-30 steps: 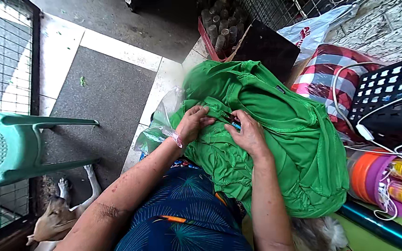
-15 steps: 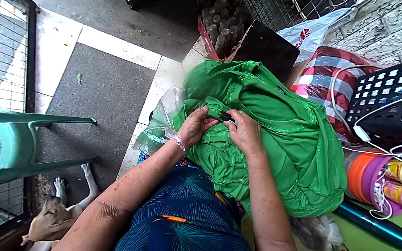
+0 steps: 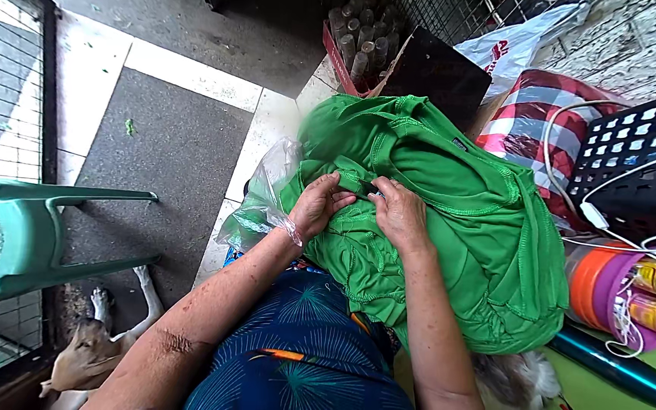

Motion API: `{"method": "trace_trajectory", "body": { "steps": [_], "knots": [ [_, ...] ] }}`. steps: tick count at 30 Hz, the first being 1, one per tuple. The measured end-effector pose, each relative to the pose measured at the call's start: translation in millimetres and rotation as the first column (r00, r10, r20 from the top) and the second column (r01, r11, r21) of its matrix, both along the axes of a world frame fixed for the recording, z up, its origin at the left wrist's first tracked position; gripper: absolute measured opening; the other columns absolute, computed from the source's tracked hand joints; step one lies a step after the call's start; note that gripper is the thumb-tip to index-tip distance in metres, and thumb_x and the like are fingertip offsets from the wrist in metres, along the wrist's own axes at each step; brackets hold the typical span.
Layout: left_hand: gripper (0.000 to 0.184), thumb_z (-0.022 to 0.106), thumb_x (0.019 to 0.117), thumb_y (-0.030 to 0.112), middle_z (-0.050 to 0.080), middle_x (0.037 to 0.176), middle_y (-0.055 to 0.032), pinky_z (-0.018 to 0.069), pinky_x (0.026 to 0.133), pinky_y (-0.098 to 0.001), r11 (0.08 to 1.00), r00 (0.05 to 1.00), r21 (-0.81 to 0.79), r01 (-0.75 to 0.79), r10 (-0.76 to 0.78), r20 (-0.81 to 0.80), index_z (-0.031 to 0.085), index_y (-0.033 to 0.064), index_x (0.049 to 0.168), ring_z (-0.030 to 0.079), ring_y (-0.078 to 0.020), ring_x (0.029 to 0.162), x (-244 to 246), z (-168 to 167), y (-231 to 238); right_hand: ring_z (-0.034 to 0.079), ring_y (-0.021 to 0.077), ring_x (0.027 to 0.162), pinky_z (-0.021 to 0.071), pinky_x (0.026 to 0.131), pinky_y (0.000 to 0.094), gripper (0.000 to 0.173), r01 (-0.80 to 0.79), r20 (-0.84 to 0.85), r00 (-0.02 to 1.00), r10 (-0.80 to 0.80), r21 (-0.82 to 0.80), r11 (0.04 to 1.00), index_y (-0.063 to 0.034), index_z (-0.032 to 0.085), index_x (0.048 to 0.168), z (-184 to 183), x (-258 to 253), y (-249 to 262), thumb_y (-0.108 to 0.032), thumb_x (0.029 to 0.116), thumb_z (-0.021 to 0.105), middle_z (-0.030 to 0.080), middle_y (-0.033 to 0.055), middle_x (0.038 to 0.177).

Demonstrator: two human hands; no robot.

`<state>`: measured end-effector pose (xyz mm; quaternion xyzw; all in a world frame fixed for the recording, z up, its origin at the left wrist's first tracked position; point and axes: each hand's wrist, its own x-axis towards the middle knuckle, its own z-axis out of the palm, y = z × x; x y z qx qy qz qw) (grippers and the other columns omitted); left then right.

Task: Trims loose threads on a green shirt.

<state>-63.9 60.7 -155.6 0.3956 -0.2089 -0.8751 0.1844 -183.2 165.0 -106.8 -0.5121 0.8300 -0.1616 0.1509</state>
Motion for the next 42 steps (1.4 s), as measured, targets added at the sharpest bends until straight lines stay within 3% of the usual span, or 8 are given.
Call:
{"method": "trace_trajectory", "body": {
  "steps": [7,13,16,26,28,32,42],
  "knots": [
    [0.023,0.034,0.1127,0.020,0.068,0.087,-0.0063,0.0618,0.075,-0.0281,0.998,1.000,0.059,-0.001,0.000,0.013,0.052,0.0060,0.111,0.072,-0.0141,0.075,-1,-1,-3,0.069,0.0437,0.095,0.0524,0.081,0.0607,0.029,0.109,0.177,0.977,-0.119,0.064,0.992,0.0055,0.062,0.126,7,-7,0,-0.012,0.1030,0.061,0.069,0.0268,0.102],
    [0.030,0.031,0.1132,0.023,0.068,0.086,-0.0055,0.0606,0.078,-0.0276,0.998,1.000,0.061,0.027,-0.026,-0.011,0.055,0.0059,0.108,0.071,-0.0131,0.077,0,-3,-4,0.065,0.0399,0.110,0.0474,0.093,0.0607,0.029,0.034,0.319,0.944,-0.083,0.158,0.987,0.0040,0.066,0.124,7,-19,-3,-0.014,0.1023,0.062,0.068,0.0248,0.118],
    [0.030,0.031,0.1133,0.023,0.068,0.087,-0.0051,0.0602,0.078,-0.0272,0.998,0.999,0.052,0.034,-0.033,-0.013,0.055,0.0063,0.108,0.071,-0.0123,0.078,-1,-4,-4,0.065,0.0388,0.111,0.0467,0.094,0.0606,0.028,0.013,0.326,0.943,-0.070,0.174,0.985,0.0024,0.067,0.123,7,-21,-5,-0.015,0.1028,0.061,0.067,0.0241,0.119],
    [0.026,0.031,0.1131,0.021,0.067,0.088,-0.0039,0.0597,0.079,-0.0264,0.998,0.998,-0.007,0.059,-0.059,-0.006,0.053,0.0073,0.111,0.070,-0.0113,0.079,0,-2,-3,0.069,0.0370,0.097,0.0502,0.085,0.0589,0.022,0.052,0.293,0.954,-0.069,0.063,0.997,0.0018,0.069,0.117,3,-16,-1,-0.012,0.1034,0.057,0.071,0.0217,0.103],
    [0.024,0.033,0.1128,0.020,0.067,0.089,-0.0044,0.0606,0.078,-0.0271,0.999,0.999,0.007,0.037,-0.037,-0.009,0.053,0.0072,0.112,0.070,-0.0123,0.078,0,-2,-2,0.069,0.0387,0.091,0.0527,0.077,0.0581,0.022,0.055,0.211,0.976,-0.050,-0.017,0.998,0.0024,0.066,0.118,1,-10,3,-0.011,0.1006,0.063,0.069,0.0228,0.101],
    [0.019,0.037,0.1117,0.019,0.067,0.086,-0.0042,0.0610,0.075,-0.0266,0.999,1.000,0.041,0.000,0.000,-0.002,0.053,0.0081,0.110,0.070,-0.0120,0.074,0,1,-1,0.071,0.0413,0.090,0.0544,0.073,0.0577,0.022,-0.061,0.036,0.997,0.064,-0.094,0.994,0.0025,0.070,0.113,-5,-3,4,-0.005,0.0926,0.070,0.070,0.0243,0.102],
    [0.017,0.039,0.1113,0.018,0.067,0.085,-0.0024,0.0605,0.073,-0.0245,1.000,1.000,0.016,0.004,-0.004,-0.001,0.054,0.0108,0.107,0.070,-0.0103,0.073,2,8,2,0.071,0.0417,0.089,0.0538,0.075,0.0584,0.017,-0.046,-0.033,0.999,0.044,-0.055,0.997,0.0015,0.072,0.111,-6,2,3,-0.005,0.0976,0.064,0.070,0.0236,0.098]
  ]
}}
